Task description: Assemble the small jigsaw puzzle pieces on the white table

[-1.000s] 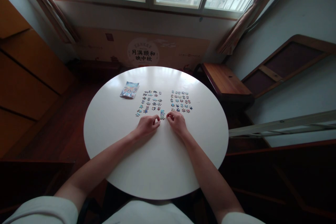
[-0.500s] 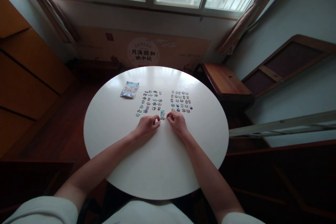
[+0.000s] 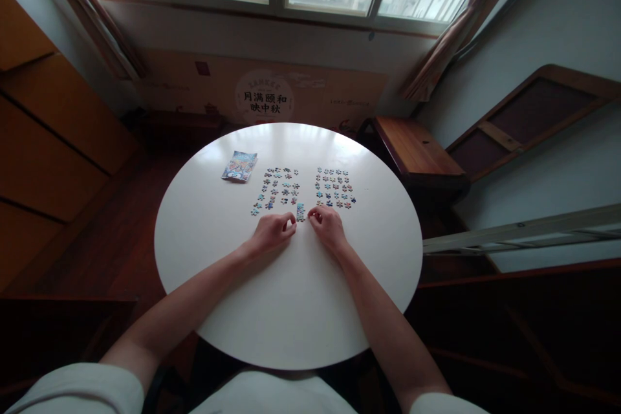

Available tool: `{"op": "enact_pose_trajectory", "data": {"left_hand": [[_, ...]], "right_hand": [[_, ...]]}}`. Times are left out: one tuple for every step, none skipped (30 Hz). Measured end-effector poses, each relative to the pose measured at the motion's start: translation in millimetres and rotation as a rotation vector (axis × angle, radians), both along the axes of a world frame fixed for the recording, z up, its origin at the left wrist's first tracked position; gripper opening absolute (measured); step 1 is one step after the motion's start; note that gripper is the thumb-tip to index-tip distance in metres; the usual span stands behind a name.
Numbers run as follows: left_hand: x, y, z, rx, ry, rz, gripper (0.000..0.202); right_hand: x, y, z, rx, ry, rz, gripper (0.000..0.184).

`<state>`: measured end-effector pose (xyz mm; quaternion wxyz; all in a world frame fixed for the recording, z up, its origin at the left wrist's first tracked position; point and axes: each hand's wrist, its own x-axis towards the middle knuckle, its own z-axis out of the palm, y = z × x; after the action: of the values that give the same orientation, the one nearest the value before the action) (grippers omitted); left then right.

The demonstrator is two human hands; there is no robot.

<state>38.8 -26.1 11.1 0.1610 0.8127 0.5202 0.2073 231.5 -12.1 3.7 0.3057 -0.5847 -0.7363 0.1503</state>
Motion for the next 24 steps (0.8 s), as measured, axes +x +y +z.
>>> {"op": "enact_pose_trajectory", "data": {"left_hand": [[0.0, -0.1, 0.0, 0.0, 0.0, 0.0, 0.021], [-0.1, -0.1, 0.1, 0.001, 0.0, 0.0, 0.02], [-0.1, -0.1, 0.1, 0.002, 0.0, -0.002, 0.02], [-0.2, -0.1, 0.1, 0.004, 0.0, -0.003, 0.02], [-0.3, -0.1, 0.1, 0.007, 0.0, -0.004, 0.02], [-0.4, -0.1, 0.1, 0.01, 0.0, -0.005, 0.02], [-0.5, -0.1, 0.2, 0.012, 0.0, -0.005, 0.019], [-0.6, -0.1, 0.3, 0.013, 0.001, -0.004, 0.019], [-0.7, -0.2, 0.4, 0.012, 0.001, -0.002, 0.019], [-0.7, -0.3, 0.6, 0.011, 0.001, -0.001, 0.019], [-0.7, -0.5, 0.8, 0.009, 0.0, 0.0, 0.019], [-0.7, -0.6, 1.1, 0.007, 0.0, 0.002, 0.019], [-0.6, -0.7, 1.3, 0.006, -0.001, 0.003, 0.019], [-0.5, -0.7, 1.6, 0.005, -0.002, 0.004, 0.019], [-0.3, -0.7, 1.8, 0.003, -0.002, 0.004, 0.019], [-0.2, -0.7, 2.1, 0.002, -0.002, 0.004, 0.019], [0.0, -0.7, 2.2, 0.002, -0.001, 0.004, 0.019], [0.1, -0.7, 2.4, 0.002, 0.0, 0.003, 0.019], [0.2, -0.7, 2.5, 0.002, 0.001, 0.002, 0.02], [0.2, -0.8, 2.5, 0.002, 0.002, 0.002, 0.02], [0.2, -0.8, 2.5, 0.0, 0.004, 0.001, 0.02], [0.2, -0.9, 2.6, -0.003, 0.006, 0.002, 0.02], [0.2, -1.0, 2.6, -0.005, 0.007, 0.003, 0.021], [0.2, -1.2, 2.7, -0.008, 0.007, 0.003, 0.021]], "right_hand": [[0.1, 0.0, 0.0, 0.002, -0.001, 0.001, 0.014], [0.1, 0.1, -0.1, 0.003, -0.001, 0.001, 0.015], [0.2, 0.1, -0.2, 0.004, 0.0, 0.0, 0.015], [0.3, 0.2, -0.4, 0.004, 0.001, 0.0, 0.015], [0.3, 0.3, -0.7, 0.004, 0.003, 0.001, 0.015], [0.4, 0.4, -1.0, 0.004, 0.005, 0.002, 0.015], [0.5, 0.5, -1.4, 0.005, 0.006, 0.004, 0.015], [0.5, 0.6, -1.9, 0.006, 0.005, 0.005, 0.015], [0.6, 0.8, -2.3, 0.007, 0.003, 0.005, 0.015], [0.6, 0.9, -2.8, 0.008, 0.001, 0.004, 0.015], [0.7, 1.1, -3.3, 0.009, -0.001, 0.003, 0.015], [0.7, 1.2, -3.6, 0.01, -0.002, 0.002, 0.015], [0.8, 1.2, -3.8, 0.011, -0.001, 0.003, 0.015], [0.8, 1.2, -3.8, 0.012, 0.0, 0.003, 0.015], [0.7, 1.1, -3.7, 0.013, -0.001, 0.005, 0.014], [0.7, 1.0, -3.5, 0.013, -0.003, 0.005, 0.015], [0.6, 0.8, -3.1, 0.014, -0.006, 0.004, 0.015], [0.4, 0.6, -2.8, 0.014, -0.009, 0.003, 0.015], [0.3, 0.5, -2.4, 0.014, -0.011, 0.002, 0.015], [0.2, 0.3, -2.2, 0.014, -0.011, 0.002, 0.015], [0.1, 0.2, -2.0, 0.014, -0.01, 0.002, 0.015], [0.1, 0.2, -1.9, 0.012, -0.008, 0.002, 0.015], [0.2, 0.2, -1.8, 0.011, -0.007, 0.003, 0.015], [0.2, 0.2, -1.8, 0.009, -0.005, 0.002, 0.015]]}}
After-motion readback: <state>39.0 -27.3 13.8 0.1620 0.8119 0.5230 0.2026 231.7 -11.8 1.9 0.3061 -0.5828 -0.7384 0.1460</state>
